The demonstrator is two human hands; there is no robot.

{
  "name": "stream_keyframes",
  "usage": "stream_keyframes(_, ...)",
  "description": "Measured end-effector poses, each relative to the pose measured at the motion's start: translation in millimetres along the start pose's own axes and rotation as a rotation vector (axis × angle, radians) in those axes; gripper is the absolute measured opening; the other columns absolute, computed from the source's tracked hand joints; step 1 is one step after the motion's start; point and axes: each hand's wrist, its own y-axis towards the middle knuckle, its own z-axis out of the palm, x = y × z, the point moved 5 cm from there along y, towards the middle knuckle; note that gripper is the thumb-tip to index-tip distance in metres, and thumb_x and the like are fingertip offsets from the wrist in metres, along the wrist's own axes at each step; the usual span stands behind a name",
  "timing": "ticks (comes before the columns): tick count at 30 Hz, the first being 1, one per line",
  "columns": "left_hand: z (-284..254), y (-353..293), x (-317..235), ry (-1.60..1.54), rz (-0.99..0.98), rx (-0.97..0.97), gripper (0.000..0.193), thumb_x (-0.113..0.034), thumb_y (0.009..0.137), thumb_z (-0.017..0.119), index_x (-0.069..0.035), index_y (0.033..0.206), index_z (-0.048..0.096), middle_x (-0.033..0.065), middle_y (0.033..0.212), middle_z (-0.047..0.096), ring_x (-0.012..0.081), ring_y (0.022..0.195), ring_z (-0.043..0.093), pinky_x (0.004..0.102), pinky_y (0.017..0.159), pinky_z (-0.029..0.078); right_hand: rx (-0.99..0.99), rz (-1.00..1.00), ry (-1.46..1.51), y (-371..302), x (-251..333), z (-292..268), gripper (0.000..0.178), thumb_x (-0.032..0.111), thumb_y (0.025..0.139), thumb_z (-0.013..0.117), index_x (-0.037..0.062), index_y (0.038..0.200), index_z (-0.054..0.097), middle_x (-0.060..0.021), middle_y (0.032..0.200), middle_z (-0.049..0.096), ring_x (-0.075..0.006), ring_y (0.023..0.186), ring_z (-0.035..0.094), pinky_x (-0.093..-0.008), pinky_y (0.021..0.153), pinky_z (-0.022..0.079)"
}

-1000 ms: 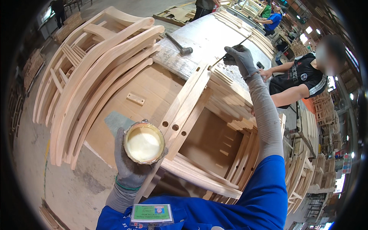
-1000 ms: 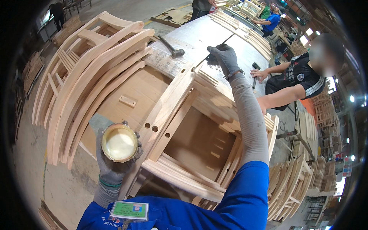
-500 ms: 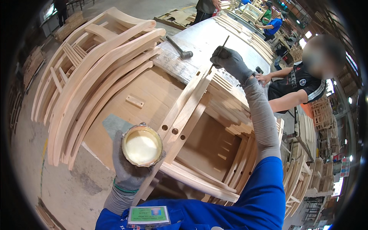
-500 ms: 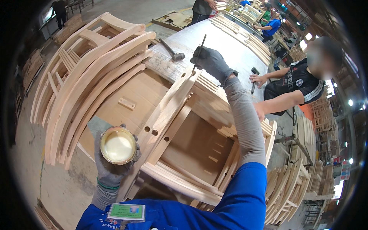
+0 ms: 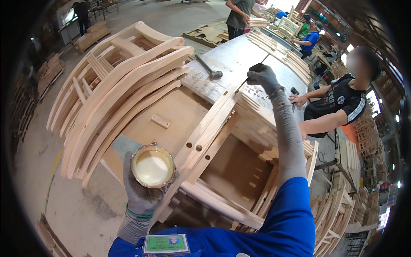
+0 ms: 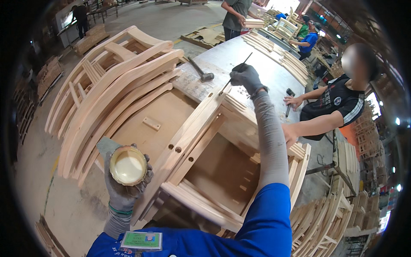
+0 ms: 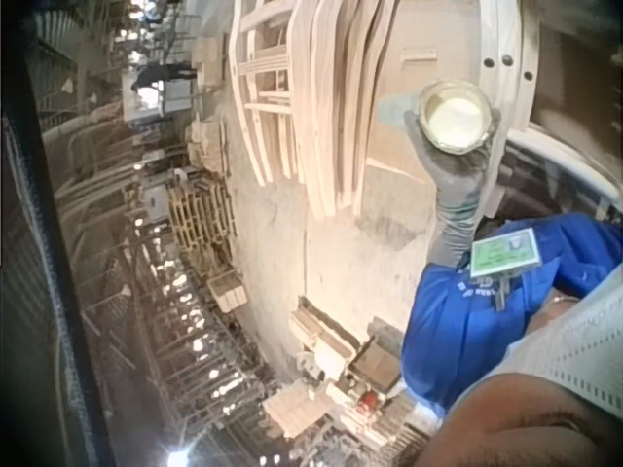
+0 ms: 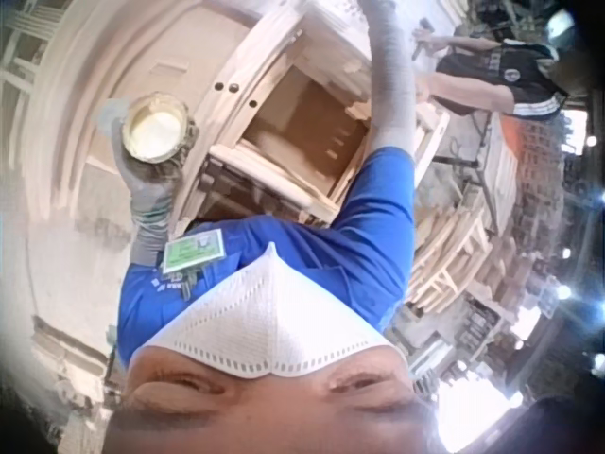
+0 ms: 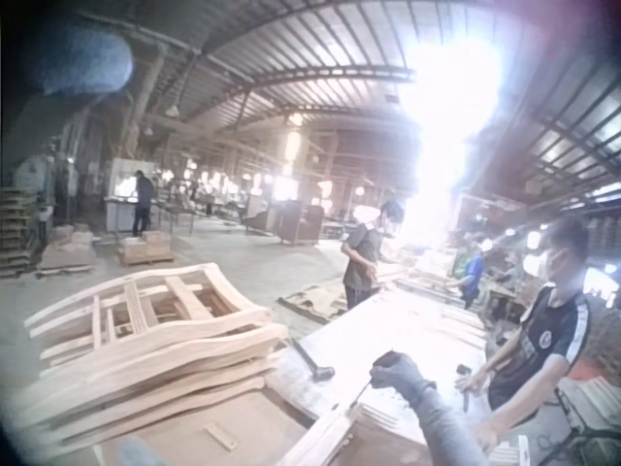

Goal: The person pours a yellow liquid into a container, mixes it with a power tool, and then uses a brush to apply the finish to wooden chair frames in a workshop.

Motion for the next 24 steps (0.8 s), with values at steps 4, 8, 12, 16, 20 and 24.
stream_keyframes(4, -14, -41, -13, -0.1, 0.024, 0.047, 0.063, -0.054, 0.089, 0.043, -0.009, 0.133, 0.038, 0.0276, 0.12, 0.048, 0.0423, 0.106, 0.052, 0.0518, 0.091, 0.046, 0.021, -0.144, 0.151, -21, 27, -3, 0.024, 0.005, 0.078, 0.065, -0.0065, 0.097, 0.057, -0.0121, 0.083, 0.064, -0.0194, 0.071, 0.065, -0.0285, 0.065, 0.056)
stream_keyframes(8, -33, -88, -30, -0.137, 0.118, 0.02, 0.068, -0.056, 0.088, 0.043, -0.006, 0.134, 0.037, 0.0276, 0.122, 0.046, 0.0432, 0.11, 0.049, 0.0535, 0.094, 0.042, 0.01, -0.251, 0.138, -95, 76, 48, 0.021, 0.018, 0.083, 0.065, -0.0001, 0.091, 0.059, -0.0082, 0.081, 0.062, -0.0158, 0.071, 0.063, -0.0281, 0.064, 0.054)
stream_keyframes(12, -54, -119, -53, -0.148, 0.13, 0.03, 0.07, -0.058, 0.087, 0.042, -0.004, 0.131, 0.038, 0.0269, 0.123, 0.046, 0.0438, 0.111, 0.048, 0.0547, 0.096, 0.04, 0.15, -0.205, 0.354, -192, 129, 116, 0.018, 0.01, 0.086, 0.06, -0.0033, 0.098, 0.058, -0.0107, 0.085, 0.063, -0.0165, 0.073, 0.062, -0.027, 0.065, 0.053)
stream_keyframes(16, -75, -145, -86, -0.014, 0.2, -0.061, 0.068, -0.058, 0.087, 0.042, -0.004, 0.128, 0.04, 0.0245, 0.122, 0.047, 0.0424, 0.111, 0.048, 0.0548, 0.098, 0.039, 0.346, -0.183, 0.457, -259, 166, 185, 0.018, 0.005, 0.083, 0.062, -0.0045, 0.098, 0.057, -0.0159, 0.091, 0.064, -0.0209, 0.077, 0.065, -0.0305, 0.068, 0.055)
stream_keyframes(20, -107, -170, -144, 0.029, 0.223, -0.082, 0.062, -0.055, 0.089, 0.041, -0.007, 0.128, 0.041, 0.0192, 0.122, 0.048, 0.0374, 0.113, 0.048, 0.0539, 0.097, 0.039, 0.426, -0.176, 0.488, -295, 198, 274, 0.015, 0.0, 0.079, 0.064, -0.0045, 0.093, 0.057, -0.0176, 0.092, 0.064, -0.0222, 0.076, 0.065, -0.0315, 0.069, 0.055)
stream_keyframes(24, -140, -195, -217, -0.018, 0.235, -0.042, 0.059, -0.054, 0.09, 0.039, -0.008, 0.128, 0.041, 0.0151, 0.122, 0.049, 0.033, 0.113, 0.05, 0.0519, 0.096, 0.041, 0.566, -0.23, 0.533, -324, 223, 388, 0.018, -0.008, 0.075, 0.065, -0.0041, 0.09, 0.057, -0.0179, 0.094, 0.064, -0.0221, 0.085, 0.065, -0.032, 0.074, 0.055)
